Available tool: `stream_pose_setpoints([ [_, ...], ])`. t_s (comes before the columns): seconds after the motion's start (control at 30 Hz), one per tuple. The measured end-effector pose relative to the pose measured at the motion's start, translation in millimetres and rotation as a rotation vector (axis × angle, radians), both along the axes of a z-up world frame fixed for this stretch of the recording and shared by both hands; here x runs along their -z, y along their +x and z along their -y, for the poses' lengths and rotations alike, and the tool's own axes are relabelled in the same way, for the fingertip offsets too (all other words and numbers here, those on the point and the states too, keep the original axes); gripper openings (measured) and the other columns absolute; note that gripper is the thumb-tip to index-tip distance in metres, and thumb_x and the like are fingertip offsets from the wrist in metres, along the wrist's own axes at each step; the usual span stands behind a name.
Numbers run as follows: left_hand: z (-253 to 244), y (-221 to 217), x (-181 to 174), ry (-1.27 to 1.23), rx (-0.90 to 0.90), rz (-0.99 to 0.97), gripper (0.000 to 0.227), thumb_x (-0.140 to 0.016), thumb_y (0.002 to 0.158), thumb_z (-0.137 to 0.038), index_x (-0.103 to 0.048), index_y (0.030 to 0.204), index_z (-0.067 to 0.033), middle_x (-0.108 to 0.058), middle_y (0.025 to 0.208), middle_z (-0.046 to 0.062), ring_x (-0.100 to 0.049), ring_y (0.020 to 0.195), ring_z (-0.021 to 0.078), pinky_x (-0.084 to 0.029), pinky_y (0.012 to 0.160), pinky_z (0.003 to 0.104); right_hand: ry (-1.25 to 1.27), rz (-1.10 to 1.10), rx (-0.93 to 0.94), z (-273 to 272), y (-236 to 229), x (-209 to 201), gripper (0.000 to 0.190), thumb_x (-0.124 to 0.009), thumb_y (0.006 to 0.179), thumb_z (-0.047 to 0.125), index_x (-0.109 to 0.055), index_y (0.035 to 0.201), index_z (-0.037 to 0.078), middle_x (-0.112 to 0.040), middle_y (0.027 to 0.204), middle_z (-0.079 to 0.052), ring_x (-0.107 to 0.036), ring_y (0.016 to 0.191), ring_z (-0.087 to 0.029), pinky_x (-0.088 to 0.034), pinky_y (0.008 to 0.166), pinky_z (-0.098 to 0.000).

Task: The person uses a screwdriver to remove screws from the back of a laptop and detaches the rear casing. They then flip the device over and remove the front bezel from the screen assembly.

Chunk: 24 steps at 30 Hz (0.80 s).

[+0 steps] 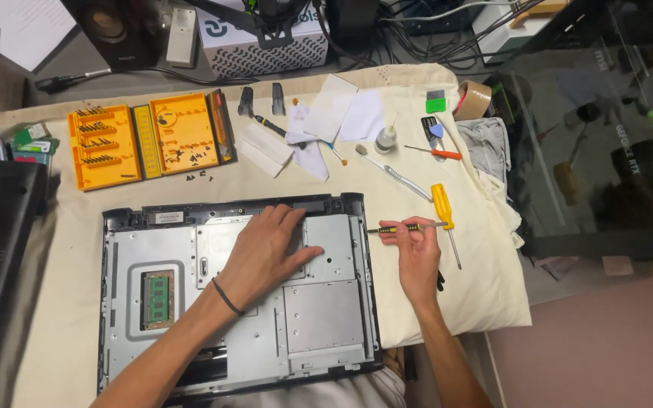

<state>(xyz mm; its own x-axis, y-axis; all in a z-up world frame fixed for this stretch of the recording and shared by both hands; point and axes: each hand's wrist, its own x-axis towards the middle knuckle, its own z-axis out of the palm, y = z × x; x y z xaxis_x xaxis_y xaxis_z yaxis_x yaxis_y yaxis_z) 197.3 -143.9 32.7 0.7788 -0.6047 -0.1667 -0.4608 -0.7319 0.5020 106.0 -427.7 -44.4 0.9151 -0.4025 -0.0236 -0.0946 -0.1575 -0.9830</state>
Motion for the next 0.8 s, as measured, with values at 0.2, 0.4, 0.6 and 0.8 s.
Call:
stream_pose_setpoints([
  [0.2, -39.2, 14.8, -1.9, 0.152, -0.050, 0.017, 0.083, -0.066, 0.102, -0.072, -0.064, 0.158, -0.0108, -0.077, 0.133, 0.017, -0.069, 0.134, 0.0380, -0.046, 0.118, 0.065, 0.050, -0.007, 0.020, -0.9, 6.3, 7.5, 0.021, -0.047, 0.123, 0.022, -0.043, 0.132, 0.003, -0.082, 0.114, -0.030, -0.084, 0.095, -0.028, -0.069, 0.095, -0.0393],
  [0.4, -56.4, 3.9, 4.2, 0.085, -0.096, 0.020, 0.067, -0.071, 0.103, -0.060, -0.068, 0.153, -0.0146, -0.076, 0.138, 0.015, -0.066, 0.141, 0.0370, -0.042, 0.121, 0.063, 0.024, 0.004, 0.032, -7.6, 12.8, 11.9, 0.021, -0.049, 0.123, 0.023, -0.044, 0.132, 0.004, -0.081, 0.110, -0.026, -0.083, 0.092, -0.027, -0.070, 0.091, -0.0378],
  [0.6, -54.0, -2.9, 10.2, 0.036, -0.125, 0.055, 0.064, -0.067, 0.106, -0.059, -0.070, 0.150, -0.0116, -0.075, 0.136, 0.017, -0.064, 0.141, 0.0378, -0.039, 0.122, 0.065, -0.015, -0.003, 0.044, -12.9, 12.1, 7.0, 0.021, -0.054, 0.121, 0.016, -0.045, 0.135, 0.002, -0.075, 0.115, -0.023, -0.081, 0.097, -0.026, -0.070, 0.092, -0.0367],
  [0.8, -56.5, -0.1, 14.1, 0.040, -0.089, 0.036, 0.065, -0.067, 0.107, -0.055, -0.066, 0.154, -0.0105, -0.073, 0.138, 0.019, -0.063, 0.142, 0.0397, -0.037, 0.122, 0.065, 0.077, 0.044, 0.043, -24.3, 13.6, -0.2, 0.037, -0.065, 0.112, 0.004, -0.041, 0.140, 0.001, -0.063, 0.122, -0.019, -0.076, 0.110, -0.026, -0.068, 0.099, -0.0338],
])
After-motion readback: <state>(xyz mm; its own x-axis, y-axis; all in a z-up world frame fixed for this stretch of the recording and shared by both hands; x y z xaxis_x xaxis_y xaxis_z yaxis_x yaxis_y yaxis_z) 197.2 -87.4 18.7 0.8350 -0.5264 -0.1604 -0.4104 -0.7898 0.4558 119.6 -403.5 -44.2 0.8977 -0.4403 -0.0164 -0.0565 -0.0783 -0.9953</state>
